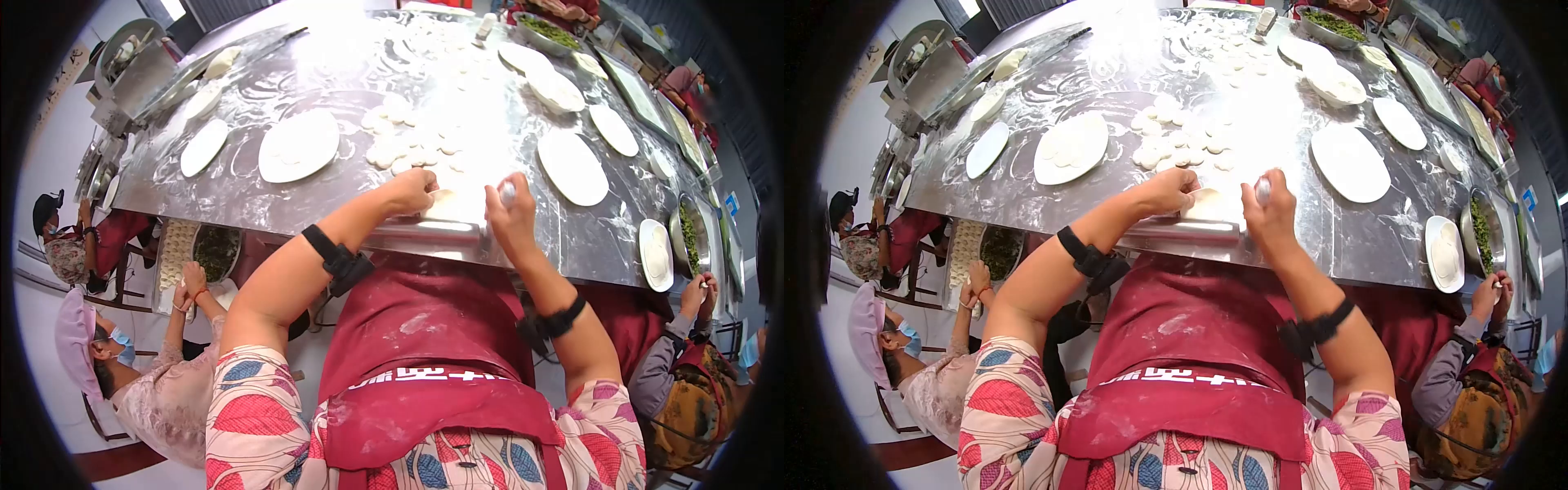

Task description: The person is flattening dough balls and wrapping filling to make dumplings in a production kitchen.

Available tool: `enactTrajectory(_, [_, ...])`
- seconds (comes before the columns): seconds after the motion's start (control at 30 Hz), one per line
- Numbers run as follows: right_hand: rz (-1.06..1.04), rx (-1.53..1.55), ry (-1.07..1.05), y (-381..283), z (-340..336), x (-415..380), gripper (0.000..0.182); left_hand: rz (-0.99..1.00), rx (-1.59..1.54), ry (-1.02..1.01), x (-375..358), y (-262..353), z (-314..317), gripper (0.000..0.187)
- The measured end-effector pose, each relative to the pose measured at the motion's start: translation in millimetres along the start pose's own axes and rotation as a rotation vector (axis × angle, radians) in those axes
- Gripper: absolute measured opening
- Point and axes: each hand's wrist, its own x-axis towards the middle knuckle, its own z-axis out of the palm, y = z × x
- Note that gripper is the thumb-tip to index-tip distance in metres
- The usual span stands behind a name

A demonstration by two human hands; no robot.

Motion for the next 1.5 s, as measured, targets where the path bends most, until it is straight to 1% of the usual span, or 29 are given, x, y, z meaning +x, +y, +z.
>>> enactTrajectory(0.03, [-0.032,-0.069,0.014,1,7,20,0.024,0.067,0.065,0.037,0,1,0,0.021])
enactTrajectory(0.1, [-0.075,-0.057,0.014,13,27,52,0.024,0.047,0.168,0.095,7,2,1,0.023])
enactTrajectory(0.17, [-0.15,-0.151,0.089,36,44,69,0.023,-0.045,0.046,0.14,13,-2,3,0.026])
enactTrajectory(0.2, [-0.092,-0.131,0.042,35,40,66,0.022,-0.078,0.025,0.119,8,6,-1,0.028])
enactTrajectory(0.23, [-0.169,-0.094,0.061,24,32,57,0.02,-0.115,0.053,0.145,13,0,4,0.029])
enactTrajectory(0.27, [-0.143,-0.03,0.037,29,25,47,0.017,-0.166,0.124,0.063,10,11,1,0.03])
enactTrajectory(0.3, [-0.133,-0.041,0.005,29,15,34,0.016,-0.11,0.213,0.08,-5,23,1,0.03])
enactTrajectory(0.33, [-0.116,-0.025,-0.019,3,2,15,0.015,-0.099,0.274,0.057,-7,27,5,0.03])
enactTrajectory(0.37, [0.012,0.124,-0.052,-6,-3,-1,0.015,-0.092,0.274,0.071,-6,25,11,0.028])
enactTrajectory(0.43, [0.004,0.171,-0.071,-7,-11,-21,0.016,0.032,0.162,0.168,-5,9,19,0.027])
enactTrajectory(0.53, [0.042,0.215,-0.111,-9,-13,-27,0.018,0.084,-0.131,0.252,-11,-12,-11,0.022])
enactTrajectory(0.57, [0.043,0.231,-0.11,-5,-13,-26,0.018,0.058,-0.242,0.263,-16,-19,-30,0.018])
enactTrajectory(0.6, [0.047,0.247,-0.108,-3,-13,-26,0.018,-0.085,-0.24,0.312,-19,-23,-53,0.016])
enactTrajectory(0.63, [0.023,0.232,-0.103,-2,-13,-24,0.018,-0.098,-0.223,0.382,-10,-51,-75,0.019])
enactTrajectory(0.67, [0.001,0.218,-0.095,-2,-12,-21,0.019,-0.102,-0.223,0.419,-23,-59,-108,0.022])
enactTrajectory(0.7, [-0.02,0.204,-0.085,-1,-10,-19,0.019,-0.103,-0.229,0.546,-28,-76,-129,0.022])
enactTrajectory(0.73, [-0.025,0.201,-0.087,-1,-11,-19,0.019,-0.235,-0.192,0.646,-35,-85,-150,0.022])
enactTrajectory(0.77, [-0.031,0.195,-0.089,-1,-11,-19,0.019,-0.367,-0.156,0.744,-40,-92,-162,0.021])
enactTrajectory(0.87, [-0.036,0.201,-0.085,0,-11,-21,0.019,-0.382,-0.069,0.881,-42,-111,-157,0.018])
enactTrajectory(0.9, [-0.037,0.204,-0.084,0,-11,-22,0.019,-0.276,-0.019,0.756,-24,-139,-149,0.022])
enactTrajectory(0.97, [-0.023,0.207,-0.097,1,-12,-24,0.019,-0.184,0.073,0.52,-16,-113,-118,0.028])
enactTrajectory(1.03, [-0.015,0.21,-0.108,0,-13,-25,0.019,-0.246,0.214,0.453,-10,-74,-85,0.033])
enactTrajectory(1.1, [-0.014,0.216,-0.114,-4,-14,-25,0.019,-0.325,0.33,0.444,-2,-49,-69,0.036])
enactTrajectory(1.2, [0.059,0.239,-0.15,-3,-17,-27,0.018,-0.378,0.403,0.436,11,-40,-63,0.035])
enactTrajectory(1.23, [0.037,0.243,-0.132,-3,-16,-28,0.018,-0.388,0.413,0.432,13,-40,-63,0.034])
enactTrajectory(1.3, [0.003,0.247,-0.093,-4,-12,-28,0.017,-0.296,0.379,0.478,17,-59,-66,0.031])
enactTrajectory(1.37, [0.037,0.233,-0.067,-6,-12,-28,0.017,-0.235,0.32,0.522,13,-58,-65,0.028])
enactTrajectory(1.43, [0.002,0.205,-0.064,-6,-13,-29,0.017,-0.159,0.223,0.599,-3,-37,-64,0.027])
enactTrajectory(1.5, [0.035,0.258,-0.091,-6,-15,-31,0.018,-0.033,-0.099,0.376,0,-35,-43,0.023])
